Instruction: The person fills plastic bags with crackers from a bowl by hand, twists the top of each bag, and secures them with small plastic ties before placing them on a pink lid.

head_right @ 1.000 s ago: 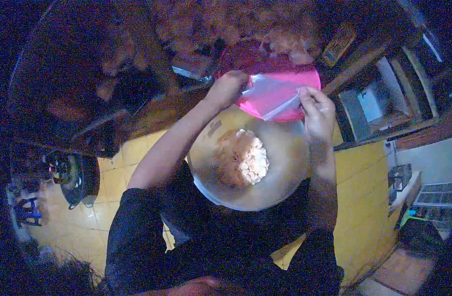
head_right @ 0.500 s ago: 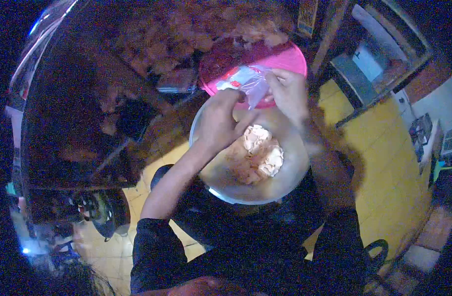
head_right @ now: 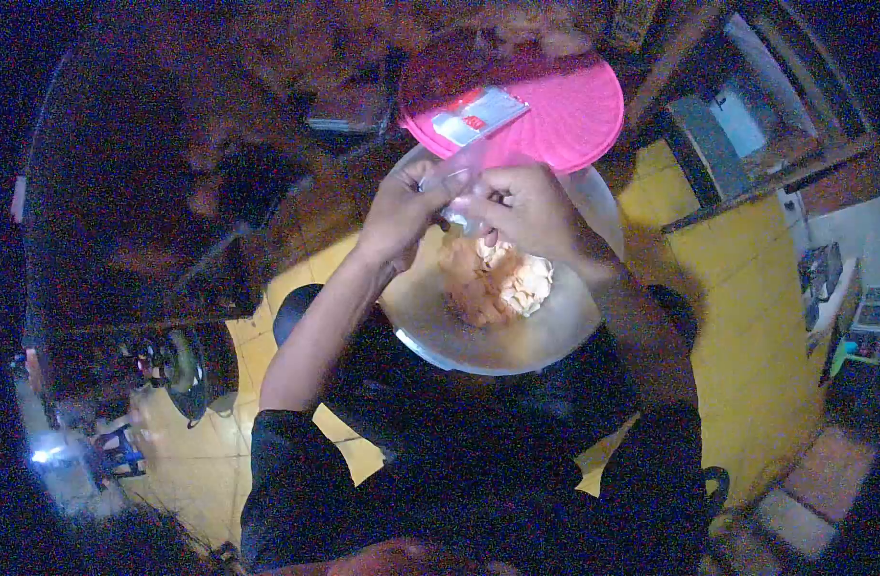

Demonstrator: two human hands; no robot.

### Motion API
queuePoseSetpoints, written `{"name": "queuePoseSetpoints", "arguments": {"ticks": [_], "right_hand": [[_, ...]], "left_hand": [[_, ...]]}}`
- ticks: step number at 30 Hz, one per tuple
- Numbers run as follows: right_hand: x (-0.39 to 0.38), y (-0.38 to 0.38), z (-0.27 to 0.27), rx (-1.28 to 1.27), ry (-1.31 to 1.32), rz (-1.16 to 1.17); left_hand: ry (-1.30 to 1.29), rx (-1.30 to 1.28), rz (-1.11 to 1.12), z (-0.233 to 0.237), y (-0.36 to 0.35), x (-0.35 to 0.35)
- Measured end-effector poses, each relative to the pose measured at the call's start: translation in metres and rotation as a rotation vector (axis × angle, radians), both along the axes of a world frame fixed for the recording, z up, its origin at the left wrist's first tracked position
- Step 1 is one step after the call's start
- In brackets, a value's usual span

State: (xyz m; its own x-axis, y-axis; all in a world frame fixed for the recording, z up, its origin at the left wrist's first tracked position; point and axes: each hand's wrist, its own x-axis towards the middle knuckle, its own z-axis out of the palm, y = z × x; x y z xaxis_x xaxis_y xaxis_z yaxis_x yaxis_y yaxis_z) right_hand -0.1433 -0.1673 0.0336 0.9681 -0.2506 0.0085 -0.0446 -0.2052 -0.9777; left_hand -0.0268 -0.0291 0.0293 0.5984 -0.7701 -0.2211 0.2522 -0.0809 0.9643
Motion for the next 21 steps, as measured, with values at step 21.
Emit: {"name": "queuePoseSetpoints", "arguments": {"ticks": [21], "right_hand": [[0.041, -0.056, -0.182, -0.665, 0.744, 0.764]], "left_hand": [[-1.211, -0.121, 0.267, -0.019, 0.046, 0.026]]}}
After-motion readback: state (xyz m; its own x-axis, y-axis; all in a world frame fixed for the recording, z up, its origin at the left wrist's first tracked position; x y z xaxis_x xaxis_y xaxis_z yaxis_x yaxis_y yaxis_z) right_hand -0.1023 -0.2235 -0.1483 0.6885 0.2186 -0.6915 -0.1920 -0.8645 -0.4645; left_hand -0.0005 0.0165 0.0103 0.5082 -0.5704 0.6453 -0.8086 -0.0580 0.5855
